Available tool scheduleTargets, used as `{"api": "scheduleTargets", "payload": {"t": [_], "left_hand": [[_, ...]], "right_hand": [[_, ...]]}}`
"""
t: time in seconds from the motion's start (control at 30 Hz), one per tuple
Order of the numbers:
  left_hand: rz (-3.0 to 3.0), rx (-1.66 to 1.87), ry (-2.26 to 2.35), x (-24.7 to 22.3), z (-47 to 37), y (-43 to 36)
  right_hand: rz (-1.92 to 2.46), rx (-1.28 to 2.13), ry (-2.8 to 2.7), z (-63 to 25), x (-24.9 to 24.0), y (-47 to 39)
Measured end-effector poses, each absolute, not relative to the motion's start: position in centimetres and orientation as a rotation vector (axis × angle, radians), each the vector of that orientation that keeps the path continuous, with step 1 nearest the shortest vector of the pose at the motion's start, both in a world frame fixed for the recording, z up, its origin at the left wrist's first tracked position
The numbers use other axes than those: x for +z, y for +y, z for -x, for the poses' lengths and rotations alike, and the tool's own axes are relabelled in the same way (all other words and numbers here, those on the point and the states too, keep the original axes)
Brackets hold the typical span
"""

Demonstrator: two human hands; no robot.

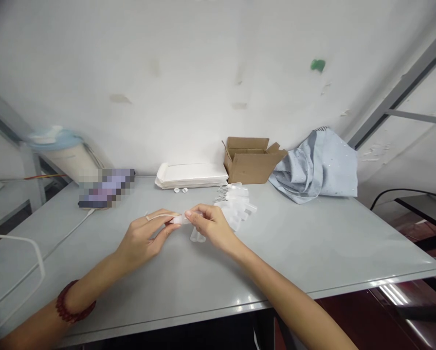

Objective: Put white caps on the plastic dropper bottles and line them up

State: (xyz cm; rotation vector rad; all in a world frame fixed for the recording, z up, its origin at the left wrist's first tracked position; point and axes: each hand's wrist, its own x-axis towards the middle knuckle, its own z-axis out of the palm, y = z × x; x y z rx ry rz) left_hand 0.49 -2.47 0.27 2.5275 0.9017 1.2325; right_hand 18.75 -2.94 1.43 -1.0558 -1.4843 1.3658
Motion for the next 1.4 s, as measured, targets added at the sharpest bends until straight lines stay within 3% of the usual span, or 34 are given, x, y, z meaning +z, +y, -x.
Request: {"api": "scheduleTargets", "payload": {"t": [0.17,0.37,0.7,0.97,1.3,1.4], "left_hand": [[-2.465,1.275,0.923,0.3,-0.5,-2.4],[-2.065,0.846,1.000,1.8,-0.6,-2.7],[-1.708,0.733,0.925,2.1,-0.4,-2.5],[-2.203,0.796,1.073,1.7,-0.6,-3.1],[-3.182,1.009,0.885,-0.3,-0.2,-2.5],[-3.228,1.064,0.874,-0.2,-0.3,-2.4]], "right_hand": [[1.016,1.425,-1.441,-18.7,1.5,-2.8],[1.079,0.988,-1.712,-18.7,1.4,-3.2],[1.009,0.624,-1.935,-18.7,1.0,-3.4],[1.128,0.919,-1.834,-18.7,1.1,-3.4],[1.093,1.574,-1.625,-19.6,1.5,-2.2],[1.083,1.689,-1.515,-19.8,1.5,-2.2]]}}
